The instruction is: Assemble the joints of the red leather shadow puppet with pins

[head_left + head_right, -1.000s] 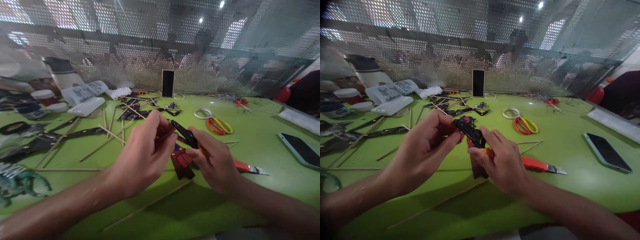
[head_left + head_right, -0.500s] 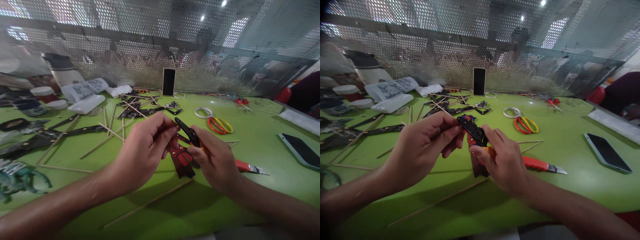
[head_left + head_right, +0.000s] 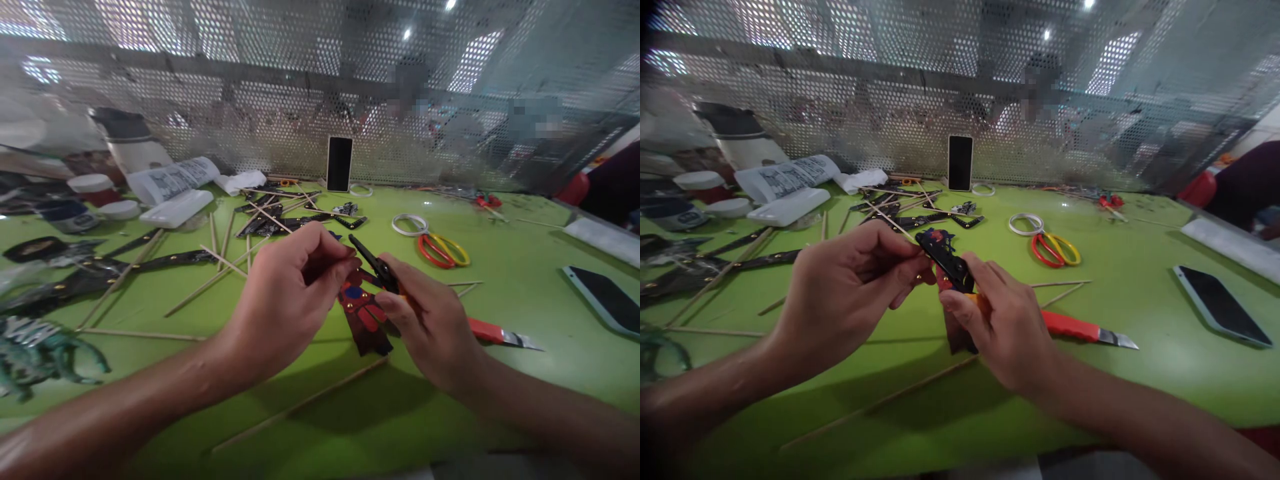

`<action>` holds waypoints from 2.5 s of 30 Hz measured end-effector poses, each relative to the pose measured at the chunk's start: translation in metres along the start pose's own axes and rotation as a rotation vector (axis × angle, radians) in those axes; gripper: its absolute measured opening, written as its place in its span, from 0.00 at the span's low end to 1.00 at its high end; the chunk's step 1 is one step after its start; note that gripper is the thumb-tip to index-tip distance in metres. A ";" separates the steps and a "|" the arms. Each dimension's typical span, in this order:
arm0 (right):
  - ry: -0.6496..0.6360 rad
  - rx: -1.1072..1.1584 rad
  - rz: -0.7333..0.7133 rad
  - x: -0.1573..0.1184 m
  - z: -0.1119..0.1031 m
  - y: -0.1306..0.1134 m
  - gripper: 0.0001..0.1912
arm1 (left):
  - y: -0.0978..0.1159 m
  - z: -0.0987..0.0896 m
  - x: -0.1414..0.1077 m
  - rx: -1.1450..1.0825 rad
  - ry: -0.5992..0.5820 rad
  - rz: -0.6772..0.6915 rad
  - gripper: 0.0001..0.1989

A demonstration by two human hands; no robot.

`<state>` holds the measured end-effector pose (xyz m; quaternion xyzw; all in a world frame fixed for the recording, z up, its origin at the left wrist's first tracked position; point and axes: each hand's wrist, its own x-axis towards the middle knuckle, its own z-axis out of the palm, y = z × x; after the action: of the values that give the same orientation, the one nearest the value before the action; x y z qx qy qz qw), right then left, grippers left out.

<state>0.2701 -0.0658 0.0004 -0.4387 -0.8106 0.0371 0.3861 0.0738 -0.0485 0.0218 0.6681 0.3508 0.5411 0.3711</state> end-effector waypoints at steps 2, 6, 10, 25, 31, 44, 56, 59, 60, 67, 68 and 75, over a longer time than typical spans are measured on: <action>-0.009 0.005 0.009 0.000 0.000 0.000 0.23 | -0.001 0.000 0.000 0.003 -0.009 -0.017 0.07; 0.017 -0.045 -0.009 0.001 0.002 0.002 0.24 | -0.001 -0.002 0.000 0.029 -0.069 -0.053 0.07; 0.052 -0.103 -0.067 0.001 0.001 0.003 0.25 | 0.003 -0.002 0.002 -0.043 -0.139 -0.041 0.07; 0.053 -0.146 -0.101 0.000 0.002 0.004 0.25 | 0.003 -0.009 0.009 -0.162 -0.213 -0.099 0.07; 0.016 -0.088 0.051 0.001 0.012 -0.002 0.25 | -0.007 -0.003 0.002 0.153 -0.008 0.030 0.06; 0.044 -0.170 -0.081 0.000 0.010 0.005 0.29 | 0.000 -0.025 0.024 -0.402 -0.402 -0.330 0.09; -0.071 0.045 0.112 0.000 0.012 -0.002 0.24 | -0.002 -0.005 0.004 0.205 -0.039 -0.042 0.05; -0.081 0.042 0.115 0.000 0.012 -0.001 0.24 | 0.001 -0.003 0.005 0.147 -0.033 -0.104 0.06; -0.068 0.021 0.104 -0.001 0.012 0.000 0.25 | 0.003 -0.004 0.007 0.101 -0.053 -0.138 0.06; 0.006 -0.126 -0.002 -0.002 0.013 0.005 0.28 | 0.014 -0.012 0.019 -0.198 -0.260 -0.339 0.08; 0.015 -0.132 -0.013 -0.002 0.012 0.005 0.28 | 0.014 -0.014 0.019 -0.223 -0.287 -0.348 0.08; 0.018 -0.110 -0.033 -0.004 0.009 0.006 0.30 | 0.007 -0.018 0.022 -0.193 -0.366 -0.261 0.08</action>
<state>0.2693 -0.0625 -0.0101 -0.4463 -0.8150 -0.0178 0.3692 0.0600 -0.0313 0.0409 0.6655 0.3077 0.3895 0.5574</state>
